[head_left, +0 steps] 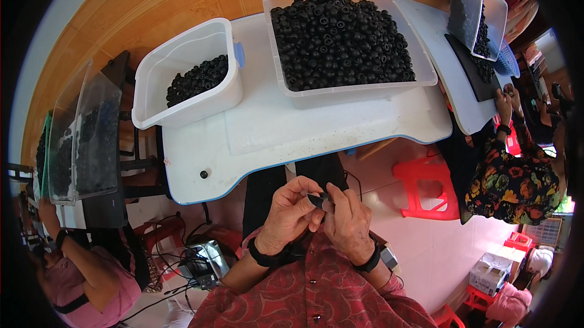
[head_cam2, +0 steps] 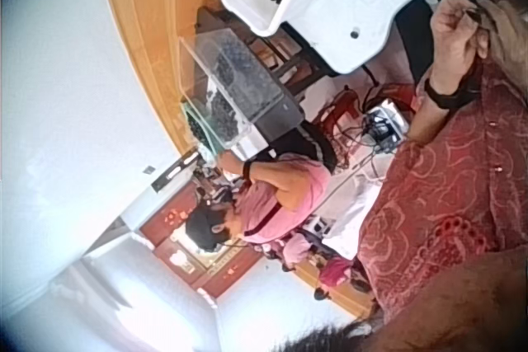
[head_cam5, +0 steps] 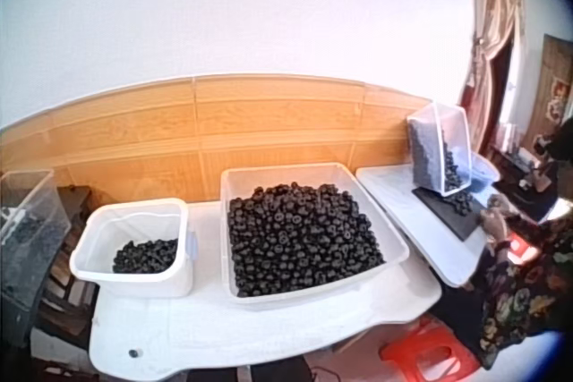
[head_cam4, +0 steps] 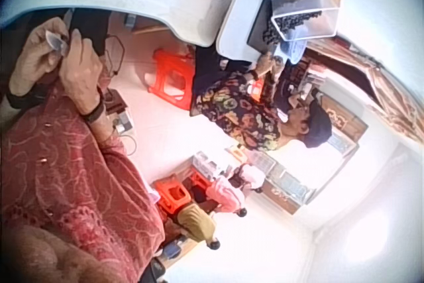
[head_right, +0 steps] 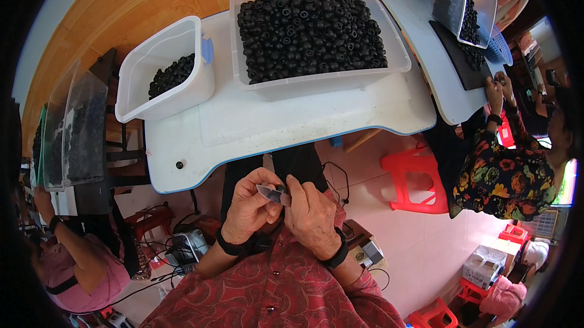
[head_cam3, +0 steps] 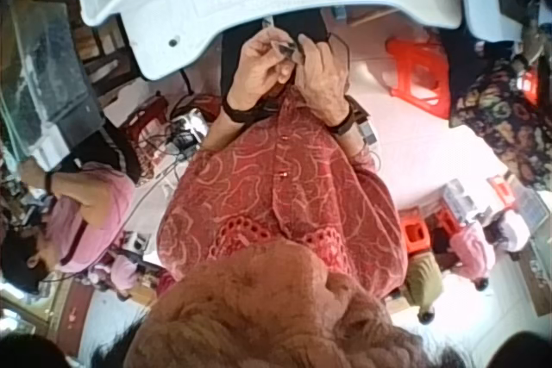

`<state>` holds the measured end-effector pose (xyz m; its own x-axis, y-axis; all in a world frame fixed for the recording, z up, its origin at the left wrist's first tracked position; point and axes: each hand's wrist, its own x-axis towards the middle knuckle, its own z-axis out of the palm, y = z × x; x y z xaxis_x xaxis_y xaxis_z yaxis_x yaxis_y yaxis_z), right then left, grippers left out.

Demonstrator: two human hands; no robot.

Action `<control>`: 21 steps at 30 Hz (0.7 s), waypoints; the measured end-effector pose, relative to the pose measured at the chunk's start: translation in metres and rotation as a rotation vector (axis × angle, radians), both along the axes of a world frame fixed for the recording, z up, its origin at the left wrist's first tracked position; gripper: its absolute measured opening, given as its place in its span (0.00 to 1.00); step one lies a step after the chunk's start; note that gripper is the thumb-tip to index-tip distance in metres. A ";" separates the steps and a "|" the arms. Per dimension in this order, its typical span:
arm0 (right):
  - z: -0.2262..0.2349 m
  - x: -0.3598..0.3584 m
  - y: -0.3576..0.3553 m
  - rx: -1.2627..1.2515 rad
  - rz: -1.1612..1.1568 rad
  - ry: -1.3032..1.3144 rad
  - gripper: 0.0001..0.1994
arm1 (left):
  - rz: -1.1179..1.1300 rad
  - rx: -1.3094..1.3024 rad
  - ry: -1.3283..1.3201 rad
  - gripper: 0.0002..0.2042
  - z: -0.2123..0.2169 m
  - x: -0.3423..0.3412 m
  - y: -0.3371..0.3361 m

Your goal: Sorting and hand-trimming small round black components with a knife at a production table.

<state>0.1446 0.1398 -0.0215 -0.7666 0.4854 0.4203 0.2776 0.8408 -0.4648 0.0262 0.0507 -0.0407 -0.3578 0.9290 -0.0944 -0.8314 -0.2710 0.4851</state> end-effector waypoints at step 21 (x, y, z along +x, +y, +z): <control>-0.001 -0.002 0.004 -0.797 -0.074 0.195 0.09 | 0.064 -0.017 0.143 0.04 -0.004 -0.005 -0.005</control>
<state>0.1422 0.1442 -0.0222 -0.6696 0.7410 0.0503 0.1718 0.2205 -0.9602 0.0210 0.0457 -0.0447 -0.4271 0.9026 -0.0535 -0.7347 -0.3119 0.6024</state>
